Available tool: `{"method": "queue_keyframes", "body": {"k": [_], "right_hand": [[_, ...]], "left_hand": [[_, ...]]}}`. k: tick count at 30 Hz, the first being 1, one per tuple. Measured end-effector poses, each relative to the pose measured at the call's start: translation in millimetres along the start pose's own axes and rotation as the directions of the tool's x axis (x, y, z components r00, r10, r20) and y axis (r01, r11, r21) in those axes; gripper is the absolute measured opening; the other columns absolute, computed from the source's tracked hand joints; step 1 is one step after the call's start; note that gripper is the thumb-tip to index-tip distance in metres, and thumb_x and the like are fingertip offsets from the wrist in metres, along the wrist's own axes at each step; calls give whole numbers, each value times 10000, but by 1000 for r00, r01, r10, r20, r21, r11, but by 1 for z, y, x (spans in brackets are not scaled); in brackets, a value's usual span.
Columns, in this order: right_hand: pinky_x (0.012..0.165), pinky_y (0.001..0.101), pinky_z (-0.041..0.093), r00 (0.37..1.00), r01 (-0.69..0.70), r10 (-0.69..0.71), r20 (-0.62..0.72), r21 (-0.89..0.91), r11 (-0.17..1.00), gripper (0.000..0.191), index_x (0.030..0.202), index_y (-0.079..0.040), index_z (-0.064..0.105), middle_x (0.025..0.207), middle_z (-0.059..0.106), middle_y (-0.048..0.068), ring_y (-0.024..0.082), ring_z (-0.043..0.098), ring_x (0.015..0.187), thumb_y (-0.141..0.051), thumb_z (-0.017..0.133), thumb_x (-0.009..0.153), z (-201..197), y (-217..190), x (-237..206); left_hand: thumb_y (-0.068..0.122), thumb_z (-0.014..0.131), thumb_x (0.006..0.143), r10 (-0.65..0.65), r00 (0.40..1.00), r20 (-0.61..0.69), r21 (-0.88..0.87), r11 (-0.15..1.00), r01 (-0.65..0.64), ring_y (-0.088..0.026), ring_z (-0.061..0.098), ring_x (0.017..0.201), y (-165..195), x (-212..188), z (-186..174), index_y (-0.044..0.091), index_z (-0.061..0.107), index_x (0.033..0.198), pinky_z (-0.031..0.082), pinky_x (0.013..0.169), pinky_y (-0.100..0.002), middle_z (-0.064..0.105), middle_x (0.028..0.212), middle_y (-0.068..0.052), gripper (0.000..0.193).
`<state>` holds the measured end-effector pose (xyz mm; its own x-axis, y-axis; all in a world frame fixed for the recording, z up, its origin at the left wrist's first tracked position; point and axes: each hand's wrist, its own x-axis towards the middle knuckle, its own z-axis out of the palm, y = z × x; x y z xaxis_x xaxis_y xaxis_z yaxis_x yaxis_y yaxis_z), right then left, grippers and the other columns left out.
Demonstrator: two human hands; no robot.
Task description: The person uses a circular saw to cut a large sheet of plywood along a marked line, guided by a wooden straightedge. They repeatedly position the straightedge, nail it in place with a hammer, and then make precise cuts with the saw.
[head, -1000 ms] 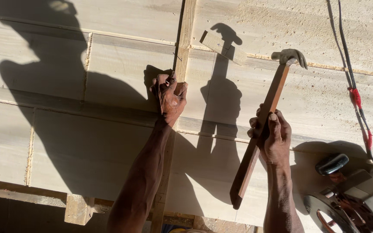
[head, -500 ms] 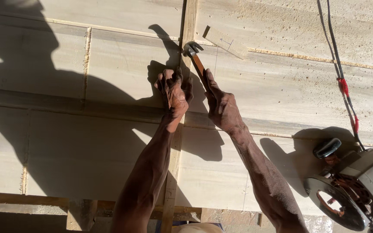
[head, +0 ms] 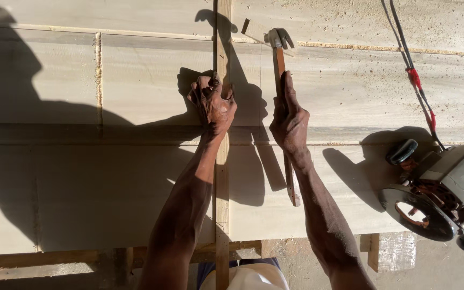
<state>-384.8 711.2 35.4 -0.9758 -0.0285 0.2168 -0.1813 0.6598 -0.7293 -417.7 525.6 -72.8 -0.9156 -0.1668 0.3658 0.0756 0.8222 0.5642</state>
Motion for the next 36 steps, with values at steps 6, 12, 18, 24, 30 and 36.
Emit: {"method": "queue_keyframes", "body": {"k": [6, 12, 18, 24, 30, 36], "right_hand": [[535, 316, 505, 975, -130, 91, -204, -186, 974, 604, 1593, -43, 411, 1176, 668, 278, 177, 655, 675, 20, 557, 1010, -61, 77, -23], [779, 392, 580, 911, -295, 187, -367, -264, 918, 651, 1469, -51, 571, 970, 688, 217, 303, 677, 860, 56, 590, 827, -99, 123, 2], [914, 387, 629, 896, -125, 22, -444, -204, 971, 403, 1350, -107, 669, 1254, 700, 177, 297, 719, 1141, 15, 703, 968, -181, 66, -125], [796, 336, 613, 696, -633, 114, -709, -531, 564, 290, 1315, -12, 707, 1105, 727, 167, 186, 727, 957, -231, 560, 1194, -365, 107, -268], [404, 309, 461, 470, -831, 821, -325, 151, 536, 613, 871, -2, 623, 738, 699, -10, 95, 549, 455, -559, 502, 1097, -393, 199, -256], [494, 371, 413, 431, -752, 874, -223, 447, 485, 488, 885, -50, 579, 691, 579, 103, 145, 494, 549, -462, 545, 1143, -376, 245, -298]], "left_hand": [[404, 758, 915, -66, 998, -11, 87, 994, 67, -435, 453, 1162, 12, 4, -8, -4, 708, 1206, 348, 963, -607, 521, 1193, -209, 504], [382, 688, 1046, -24, 1000, 5, -11, 1000, 25, -413, 492, 1205, -11, -2, 7, -32, 694, 1290, 349, 1077, -566, 576, 1239, -224, 481], [200, 652, 1127, -131, 974, 186, -375, 906, 194, -253, 643, 1160, -2, 4, -19, -40, 574, 1429, 516, 1017, -372, 645, 1266, -180, 393], [24, 616, 1111, 137, 983, 120, -353, 932, -87, -259, 601, 1044, 132, -69, -24, -98, 608, 1316, 530, 867, -336, 615, 1184, -195, 238], [509, 568, 998, 90, 735, 672, -399, 880, 258, -233, 719, 842, 361, -151, 127, 10, 653, 1249, 577, 748, -357, 747, 957, -146, 565], [545, 656, 895, -3, 631, 776, -201, 947, 251, -221, 694, 646, 402, -158, 193, -47, 681, 864, 548, 534, -390, 707, 767, -187, 593]]}}
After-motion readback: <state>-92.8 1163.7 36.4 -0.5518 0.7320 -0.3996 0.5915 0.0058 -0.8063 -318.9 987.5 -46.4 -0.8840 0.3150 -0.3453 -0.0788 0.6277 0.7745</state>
